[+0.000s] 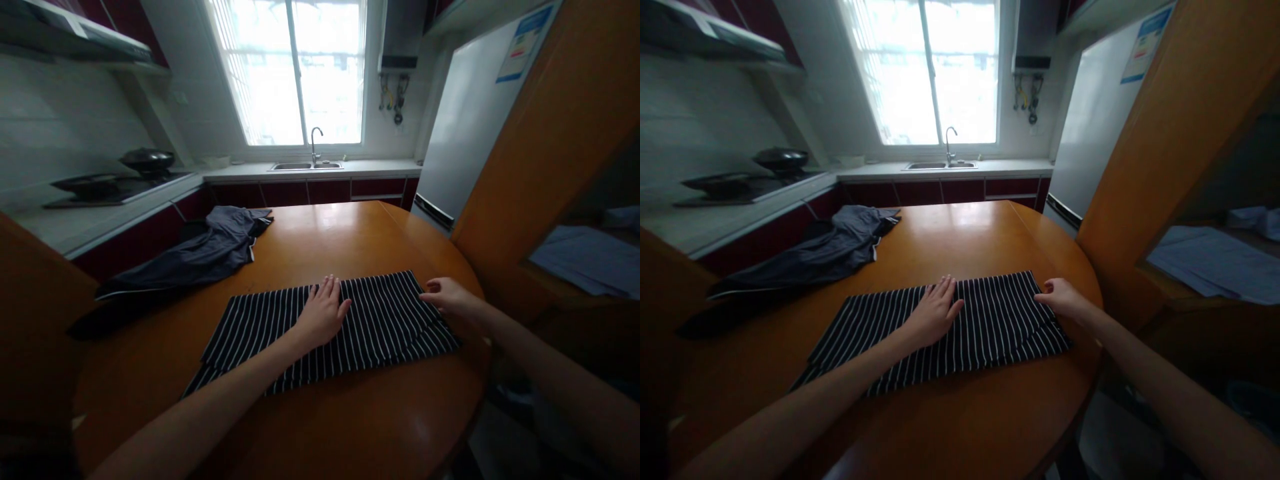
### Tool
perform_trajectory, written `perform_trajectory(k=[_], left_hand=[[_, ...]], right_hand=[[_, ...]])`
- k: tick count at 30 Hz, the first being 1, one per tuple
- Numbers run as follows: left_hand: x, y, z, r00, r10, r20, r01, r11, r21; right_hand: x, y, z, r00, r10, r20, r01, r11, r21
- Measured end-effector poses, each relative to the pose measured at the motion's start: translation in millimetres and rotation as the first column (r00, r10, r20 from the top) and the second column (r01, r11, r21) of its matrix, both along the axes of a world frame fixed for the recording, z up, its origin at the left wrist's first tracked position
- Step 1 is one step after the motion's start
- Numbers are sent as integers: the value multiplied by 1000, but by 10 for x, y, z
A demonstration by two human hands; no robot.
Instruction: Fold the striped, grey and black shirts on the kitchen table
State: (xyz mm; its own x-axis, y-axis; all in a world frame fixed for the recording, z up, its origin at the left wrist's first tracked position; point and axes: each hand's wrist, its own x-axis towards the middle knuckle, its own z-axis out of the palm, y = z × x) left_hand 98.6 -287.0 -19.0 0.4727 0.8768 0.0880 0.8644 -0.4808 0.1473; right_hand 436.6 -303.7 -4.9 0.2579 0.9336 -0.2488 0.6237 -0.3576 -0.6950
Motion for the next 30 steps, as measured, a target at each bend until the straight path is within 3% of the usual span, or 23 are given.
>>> perform_trajectory(k=[3, 6, 10, 14, 18, 22, 30], left_hand=[[46, 56, -205, 999, 43, -29, -42, 999, 27], [29, 47, -308, 999, 34, -29, -33, 998, 53], [2, 46, -326, 1000, 17, -3, -16, 997, 80], [-13, 28, -338, 1000, -3, 25, 1, 996, 87], [-33, -31, -335, 999, -15, 38, 13, 999, 42], [-24, -79, -291, 1000, -6, 1, 6, 1000, 5], [22, -101, -228, 1000, 9, 21, -10, 999, 51]], right_hand=[[22, 31, 40, 996, -14, -83, 6, 996, -91], [75, 83, 36, 994, -8, -111, -9, 989, -145], [134, 136, 19, 978, 9, -209, -55, 975, -217], [122, 116, 21, 923, 42, -382, -135, 966, -219], [49, 66, 63, 888, 46, -458, -166, 960, -225], [-36, 15, 211, 823, 45, -566, -167, 972, -167], [-229, -81, 697, 720, 93, -688, -102, 994, 28]])
